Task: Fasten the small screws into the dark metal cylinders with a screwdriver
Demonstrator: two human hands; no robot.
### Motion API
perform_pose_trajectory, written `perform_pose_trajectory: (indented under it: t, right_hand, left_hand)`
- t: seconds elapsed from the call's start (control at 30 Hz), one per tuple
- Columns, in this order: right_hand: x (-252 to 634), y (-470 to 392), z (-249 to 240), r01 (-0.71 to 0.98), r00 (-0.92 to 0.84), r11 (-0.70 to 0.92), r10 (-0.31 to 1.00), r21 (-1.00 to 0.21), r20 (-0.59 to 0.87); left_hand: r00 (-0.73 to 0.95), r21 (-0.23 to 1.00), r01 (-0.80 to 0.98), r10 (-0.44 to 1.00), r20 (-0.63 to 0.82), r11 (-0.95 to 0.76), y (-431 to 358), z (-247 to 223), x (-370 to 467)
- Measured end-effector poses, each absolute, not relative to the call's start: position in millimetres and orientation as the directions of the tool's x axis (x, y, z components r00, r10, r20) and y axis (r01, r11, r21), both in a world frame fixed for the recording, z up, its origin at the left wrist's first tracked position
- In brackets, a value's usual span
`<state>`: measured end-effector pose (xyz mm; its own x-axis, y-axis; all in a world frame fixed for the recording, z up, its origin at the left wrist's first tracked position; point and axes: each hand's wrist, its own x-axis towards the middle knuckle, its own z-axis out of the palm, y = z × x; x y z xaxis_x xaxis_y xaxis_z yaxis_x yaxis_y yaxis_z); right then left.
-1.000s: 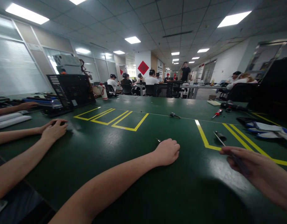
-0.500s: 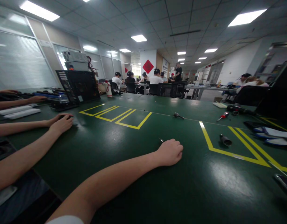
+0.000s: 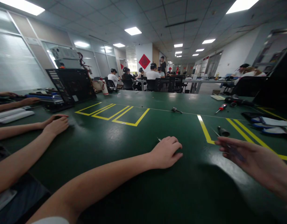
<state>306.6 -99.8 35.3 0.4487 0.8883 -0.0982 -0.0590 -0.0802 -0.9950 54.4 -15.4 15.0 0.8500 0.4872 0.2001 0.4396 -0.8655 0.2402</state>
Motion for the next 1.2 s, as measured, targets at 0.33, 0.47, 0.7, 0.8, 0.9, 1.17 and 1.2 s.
perform_pose_trajectory:
  t: [0.33, 0.47, 0.7, 0.8, 0.9, 1.17, 1.2]
  right_hand:
    - [242, -78, 23, -0.269, 0.074, -0.054, 0.994, -0.962, -0.077]
    - [221, -63, 20, -0.235, 0.024, -0.050, 0.998, -0.971, -0.058]
    - [194, -36, -3, 0.078, -0.080, 0.036, 0.996, -0.996, 0.030]
    - [188, -37, -6, 0.248, -0.209, 0.163, 0.972, -0.955, 0.111]
    - [189, -52, -2, 0.325, -0.337, 0.231, 0.934, -0.917, 0.116]
    - [210, -117, 11, 0.328, -0.445, 0.165, 0.895, -0.930, 0.002]
    - [214, -121, 13, 0.315, -0.407, 0.146, 0.913, -0.938, 0.005]
  left_hand:
    - [0.786, 0.223, 0.549, 0.588, 0.192, -0.806, -20, 17, 30]
    - [0.783, 0.232, 0.559, 0.599, 0.169, -0.796, -17, 18, 26]
    - [0.545, 0.571, 0.570, 0.792, 0.274, -0.590, 7, 27, 9]
    - [0.328, 0.872, 0.399, 0.932, 0.154, -0.284, 16, 33, 5]
    - [0.202, 0.982, 0.179, 0.979, 0.028, -0.065, 18, 36, 5]
    - [0.256, 0.983, -0.076, 0.956, -0.144, 0.168, -2, 37, 21]
    - [0.276, 0.982, -0.078, 0.950, -0.144, 0.171, -7, 37, 24]
